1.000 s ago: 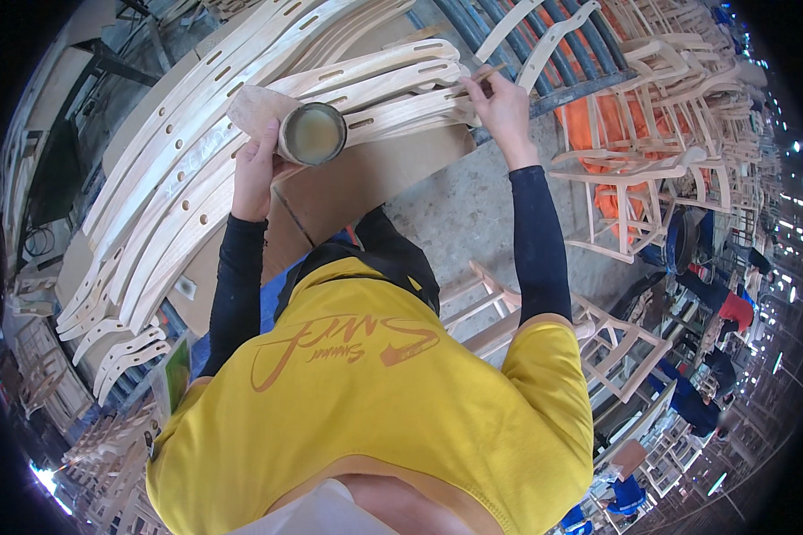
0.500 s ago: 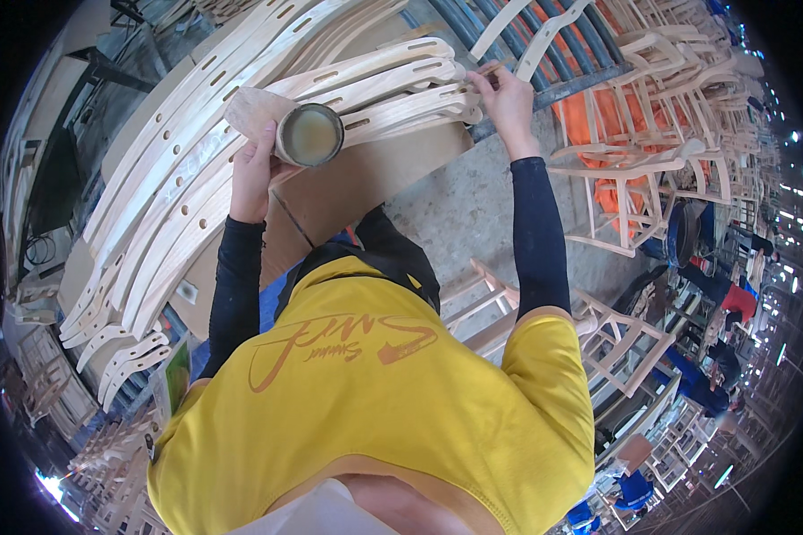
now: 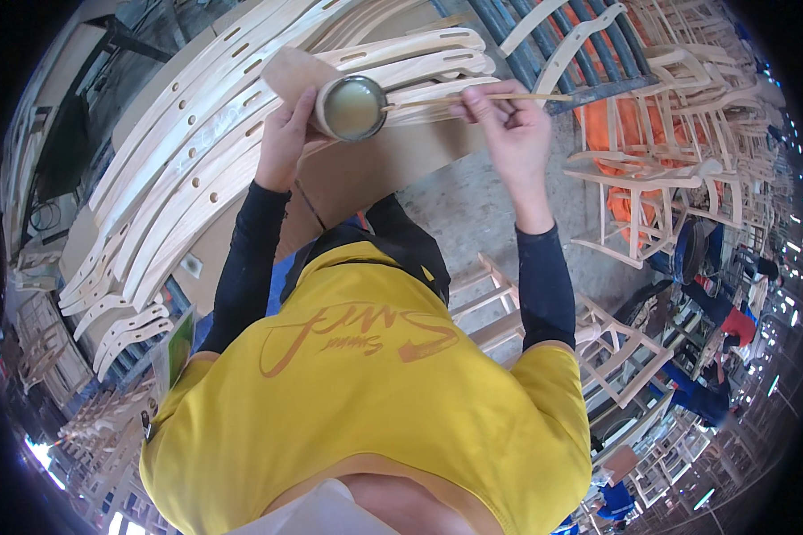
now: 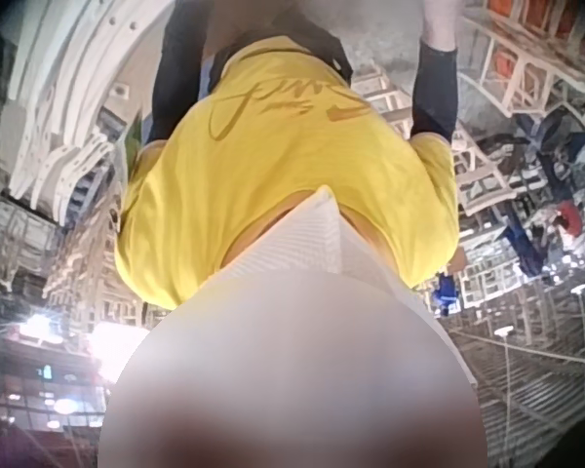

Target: The person applies a light-colored liquid from a small can onto curved wooden chair parts using a brush. They work on a stack of parts, then walk through the workshop and pick up small white foam pieces from a table.

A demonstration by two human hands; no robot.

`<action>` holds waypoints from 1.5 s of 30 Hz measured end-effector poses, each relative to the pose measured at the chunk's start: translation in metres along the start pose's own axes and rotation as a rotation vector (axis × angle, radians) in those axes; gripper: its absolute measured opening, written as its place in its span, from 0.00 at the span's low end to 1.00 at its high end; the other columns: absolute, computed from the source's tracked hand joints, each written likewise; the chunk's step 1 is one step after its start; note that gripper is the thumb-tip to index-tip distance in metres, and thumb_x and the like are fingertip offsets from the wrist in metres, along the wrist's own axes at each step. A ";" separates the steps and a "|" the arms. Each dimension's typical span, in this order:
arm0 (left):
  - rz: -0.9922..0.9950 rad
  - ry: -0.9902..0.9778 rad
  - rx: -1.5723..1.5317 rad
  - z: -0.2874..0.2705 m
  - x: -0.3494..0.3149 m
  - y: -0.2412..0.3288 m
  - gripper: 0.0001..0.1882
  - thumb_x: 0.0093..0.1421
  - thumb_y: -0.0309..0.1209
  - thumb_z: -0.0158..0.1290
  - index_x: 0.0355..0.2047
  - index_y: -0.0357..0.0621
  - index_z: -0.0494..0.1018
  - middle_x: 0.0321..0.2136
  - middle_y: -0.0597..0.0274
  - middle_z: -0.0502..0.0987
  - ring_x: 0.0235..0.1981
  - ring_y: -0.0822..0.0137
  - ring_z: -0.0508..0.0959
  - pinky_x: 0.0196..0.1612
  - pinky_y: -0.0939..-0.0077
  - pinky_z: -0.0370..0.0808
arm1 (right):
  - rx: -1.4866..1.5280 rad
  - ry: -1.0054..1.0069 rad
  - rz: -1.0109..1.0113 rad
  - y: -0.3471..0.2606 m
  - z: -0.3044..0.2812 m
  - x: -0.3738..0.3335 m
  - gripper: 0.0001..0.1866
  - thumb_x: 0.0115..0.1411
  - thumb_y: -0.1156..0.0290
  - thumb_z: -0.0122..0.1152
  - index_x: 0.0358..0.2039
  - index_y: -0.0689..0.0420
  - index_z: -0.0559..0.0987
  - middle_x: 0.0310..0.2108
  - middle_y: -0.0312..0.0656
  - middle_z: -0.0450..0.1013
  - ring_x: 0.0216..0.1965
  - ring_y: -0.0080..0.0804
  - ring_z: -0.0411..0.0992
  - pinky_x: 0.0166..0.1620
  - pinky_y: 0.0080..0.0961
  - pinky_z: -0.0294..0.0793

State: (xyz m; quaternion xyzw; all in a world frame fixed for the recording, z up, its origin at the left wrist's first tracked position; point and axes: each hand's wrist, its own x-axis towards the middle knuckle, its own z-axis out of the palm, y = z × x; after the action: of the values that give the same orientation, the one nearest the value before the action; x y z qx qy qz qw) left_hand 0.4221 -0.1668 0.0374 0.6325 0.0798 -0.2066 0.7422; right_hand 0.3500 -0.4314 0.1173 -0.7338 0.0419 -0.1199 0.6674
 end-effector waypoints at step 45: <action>-0.040 0.074 -0.093 0.006 -0.003 -0.002 0.22 0.65 0.44 0.48 0.38 0.33 0.76 0.29 0.61 0.79 0.28 0.74 0.78 0.29 0.80 0.77 | -0.791 0.102 -0.176 0.082 -0.033 0.105 0.13 0.59 0.62 0.62 0.32 0.60 0.78 0.24 0.39 0.79 0.30 0.22 0.79 0.33 0.18 0.75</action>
State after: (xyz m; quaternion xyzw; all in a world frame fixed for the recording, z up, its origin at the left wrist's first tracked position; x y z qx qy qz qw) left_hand 0.4183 -0.1719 0.0381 0.6026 0.1295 -0.1940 0.7632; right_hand 0.4517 -0.4951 0.0517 -0.9279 0.0548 -0.1873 0.3177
